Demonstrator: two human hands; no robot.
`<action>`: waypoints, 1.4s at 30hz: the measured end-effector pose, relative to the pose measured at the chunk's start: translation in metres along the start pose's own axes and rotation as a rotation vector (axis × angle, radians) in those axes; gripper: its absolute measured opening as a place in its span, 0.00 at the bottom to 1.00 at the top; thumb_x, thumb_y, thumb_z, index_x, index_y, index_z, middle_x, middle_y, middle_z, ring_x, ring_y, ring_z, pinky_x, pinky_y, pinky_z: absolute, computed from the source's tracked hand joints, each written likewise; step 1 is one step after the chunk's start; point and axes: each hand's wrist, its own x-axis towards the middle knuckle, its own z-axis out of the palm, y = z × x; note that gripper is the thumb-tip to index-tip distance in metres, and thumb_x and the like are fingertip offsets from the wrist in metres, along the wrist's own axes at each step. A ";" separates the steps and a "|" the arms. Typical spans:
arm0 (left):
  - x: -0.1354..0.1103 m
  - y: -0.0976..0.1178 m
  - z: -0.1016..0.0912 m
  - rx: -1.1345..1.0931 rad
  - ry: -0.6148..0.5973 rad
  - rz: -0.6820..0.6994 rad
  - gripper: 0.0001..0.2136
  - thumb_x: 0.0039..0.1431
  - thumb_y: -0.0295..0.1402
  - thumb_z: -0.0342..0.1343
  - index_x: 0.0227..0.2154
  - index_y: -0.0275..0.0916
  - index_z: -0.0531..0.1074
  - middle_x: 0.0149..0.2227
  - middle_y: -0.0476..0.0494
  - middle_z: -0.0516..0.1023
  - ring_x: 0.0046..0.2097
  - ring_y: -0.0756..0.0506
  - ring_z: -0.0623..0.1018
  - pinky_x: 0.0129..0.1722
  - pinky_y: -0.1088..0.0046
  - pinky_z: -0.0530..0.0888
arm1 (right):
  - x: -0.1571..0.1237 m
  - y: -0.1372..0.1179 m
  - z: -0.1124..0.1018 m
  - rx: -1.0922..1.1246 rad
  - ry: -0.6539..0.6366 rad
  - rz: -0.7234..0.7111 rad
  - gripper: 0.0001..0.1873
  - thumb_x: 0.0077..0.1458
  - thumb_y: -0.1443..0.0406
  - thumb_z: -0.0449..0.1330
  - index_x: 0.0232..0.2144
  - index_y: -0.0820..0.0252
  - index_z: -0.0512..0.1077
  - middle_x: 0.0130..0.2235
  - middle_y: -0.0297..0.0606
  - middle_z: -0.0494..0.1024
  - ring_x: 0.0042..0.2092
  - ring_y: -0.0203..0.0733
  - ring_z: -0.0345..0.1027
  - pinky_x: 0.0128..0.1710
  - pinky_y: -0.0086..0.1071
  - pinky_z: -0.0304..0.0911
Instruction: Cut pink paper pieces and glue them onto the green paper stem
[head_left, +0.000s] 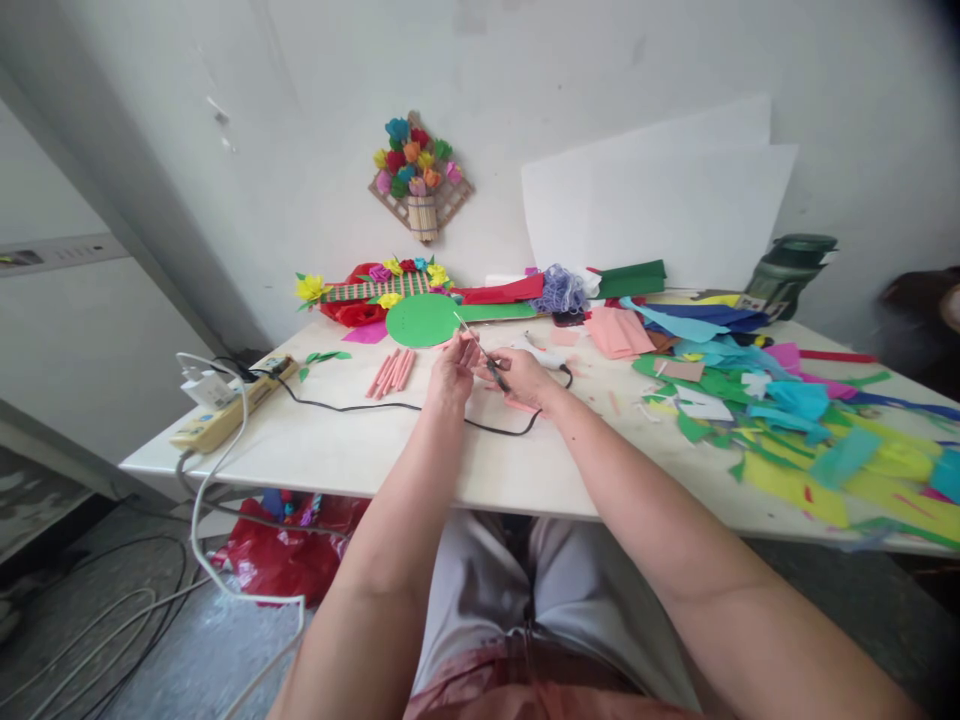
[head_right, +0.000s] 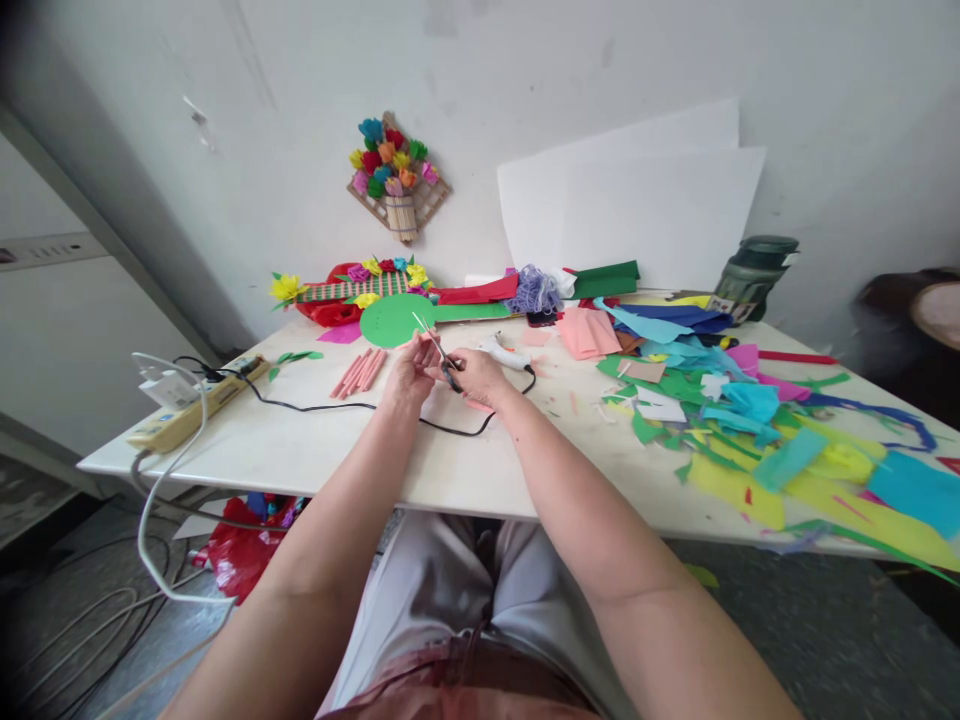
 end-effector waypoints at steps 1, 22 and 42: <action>0.000 0.001 -0.001 -0.009 -0.008 -0.014 0.04 0.56 0.28 0.55 0.27 0.35 0.72 0.29 0.45 0.78 0.34 0.51 0.78 0.35 0.80 0.73 | -0.001 -0.003 0.000 -0.172 0.028 -0.025 0.13 0.46 0.55 0.61 0.30 0.58 0.74 0.25 0.34 0.74 0.28 0.39 0.68 0.27 0.29 0.59; -0.007 0.013 -0.011 -0.072 -0.284 -0.006 0.15 0.60 0.29 0.43 0.44 0.38 0.72 0.42 0.40 0.78 0.45 0.49 0.77 0.39 0.78 0.74 | -0.017 -0.037 -0.001 -1.033 0.077 -0.287 0.16 0.58 0.62 0.49 0.46 0.63 0.67 0.41 0.50 0.73 0.40 0.48 0.67 0.35 0.34 0.50; -0.001 0.006 -0.002 -0.105 -0.067 -0.078 0.09 0.59 0.32 0.52 0.26 0.35 0.72 0.27 0.47 0.77 0.29 0.53 0.77 0.34 0.80 0.72 | -0.009 -0.020 0.001 -0.717 0.104 -0.073 0.19 0.50 0.51 0.54 0.40 0.52 0.72 0.38 0.37 0.78 0.37 0.44 0.70 0.31 0.31 0.55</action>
